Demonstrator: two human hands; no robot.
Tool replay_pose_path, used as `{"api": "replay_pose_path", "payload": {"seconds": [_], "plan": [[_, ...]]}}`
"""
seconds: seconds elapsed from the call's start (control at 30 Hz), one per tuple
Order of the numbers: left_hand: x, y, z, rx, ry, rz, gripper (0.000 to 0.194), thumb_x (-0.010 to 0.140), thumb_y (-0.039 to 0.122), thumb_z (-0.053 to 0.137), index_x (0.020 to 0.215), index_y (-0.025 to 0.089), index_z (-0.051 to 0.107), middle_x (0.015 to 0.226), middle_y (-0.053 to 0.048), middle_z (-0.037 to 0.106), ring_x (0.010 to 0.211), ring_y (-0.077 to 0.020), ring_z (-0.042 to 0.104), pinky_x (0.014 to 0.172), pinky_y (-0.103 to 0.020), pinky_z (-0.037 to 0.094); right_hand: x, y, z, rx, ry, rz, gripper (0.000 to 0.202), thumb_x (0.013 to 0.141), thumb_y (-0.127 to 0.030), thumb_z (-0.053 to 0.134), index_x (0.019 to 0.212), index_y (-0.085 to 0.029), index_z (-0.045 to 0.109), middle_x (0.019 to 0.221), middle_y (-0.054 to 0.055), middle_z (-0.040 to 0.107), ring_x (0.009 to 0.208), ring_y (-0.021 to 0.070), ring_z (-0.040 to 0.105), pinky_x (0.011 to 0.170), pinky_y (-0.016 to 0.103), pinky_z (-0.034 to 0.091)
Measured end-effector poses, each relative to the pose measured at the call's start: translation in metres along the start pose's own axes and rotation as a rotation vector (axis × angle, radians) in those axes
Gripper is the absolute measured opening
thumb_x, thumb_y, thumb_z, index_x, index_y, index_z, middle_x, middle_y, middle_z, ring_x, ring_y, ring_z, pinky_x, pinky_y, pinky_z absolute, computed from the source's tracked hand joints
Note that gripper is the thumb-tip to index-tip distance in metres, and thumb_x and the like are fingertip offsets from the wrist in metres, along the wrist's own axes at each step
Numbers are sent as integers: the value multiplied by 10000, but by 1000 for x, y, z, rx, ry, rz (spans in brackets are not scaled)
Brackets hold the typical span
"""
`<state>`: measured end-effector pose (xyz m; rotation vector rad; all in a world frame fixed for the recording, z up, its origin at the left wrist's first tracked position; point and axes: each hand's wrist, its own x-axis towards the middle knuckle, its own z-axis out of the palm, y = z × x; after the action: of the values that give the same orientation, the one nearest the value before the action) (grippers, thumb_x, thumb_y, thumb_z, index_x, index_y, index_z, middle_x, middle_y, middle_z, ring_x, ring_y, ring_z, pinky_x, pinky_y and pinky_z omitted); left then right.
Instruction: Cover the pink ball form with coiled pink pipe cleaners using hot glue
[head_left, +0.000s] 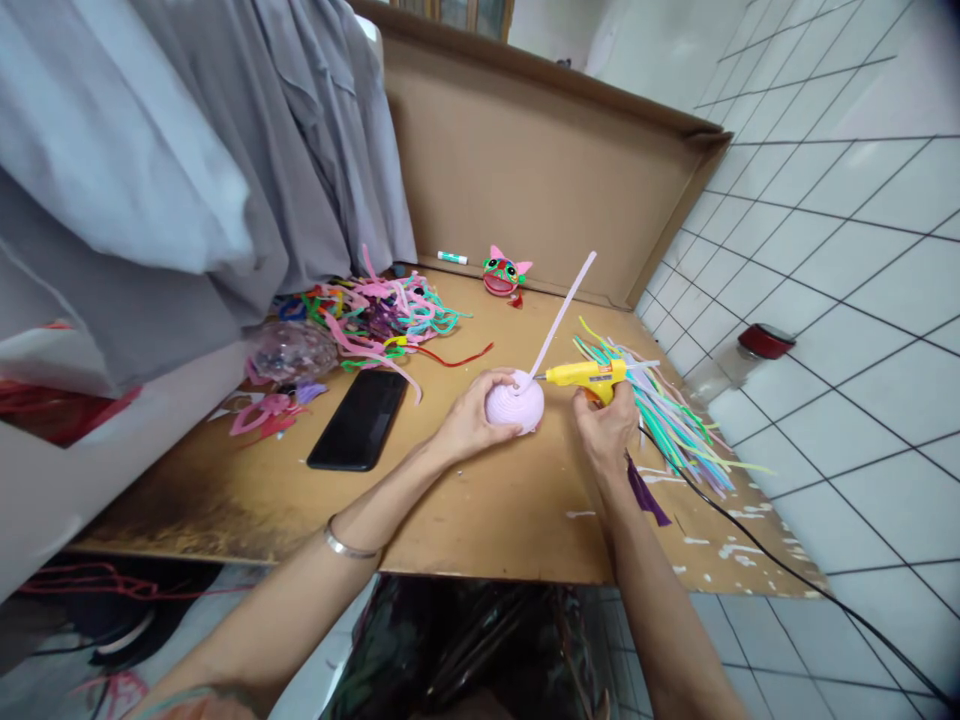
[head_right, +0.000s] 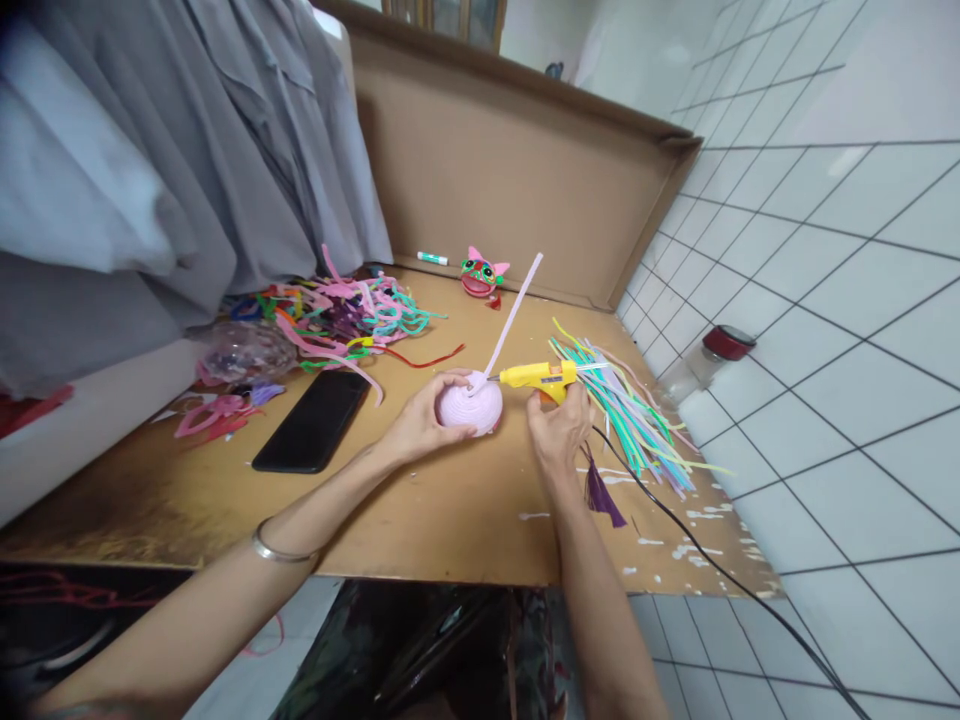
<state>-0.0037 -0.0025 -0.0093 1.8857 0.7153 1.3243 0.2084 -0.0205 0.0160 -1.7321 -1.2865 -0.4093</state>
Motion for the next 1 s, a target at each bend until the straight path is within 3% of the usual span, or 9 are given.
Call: {"api": "replay_pose_path", "payload": {"seconds": [0.23,1.0], "plan": [[-1,-2,1,0,-2,-10,579,660,286,804,1154,205,513,1380,-157,532,1303,-300,534,1100,-489,416,-4,-5,-5,-10,-46,-67,260,768,-384,512,950,-200,541,927,113,656,937,290,630,862,416,475],[0,-2,1,-18,-7,10,564,672,299,804,1154,211,524,1392,-150,527,1310,-283,533,1112,-470,410,-8,-5,-1,54,-107,-167,202,797,-366,490,916,-206,525,861,84,618,872,262,584,823,389,456]]}}
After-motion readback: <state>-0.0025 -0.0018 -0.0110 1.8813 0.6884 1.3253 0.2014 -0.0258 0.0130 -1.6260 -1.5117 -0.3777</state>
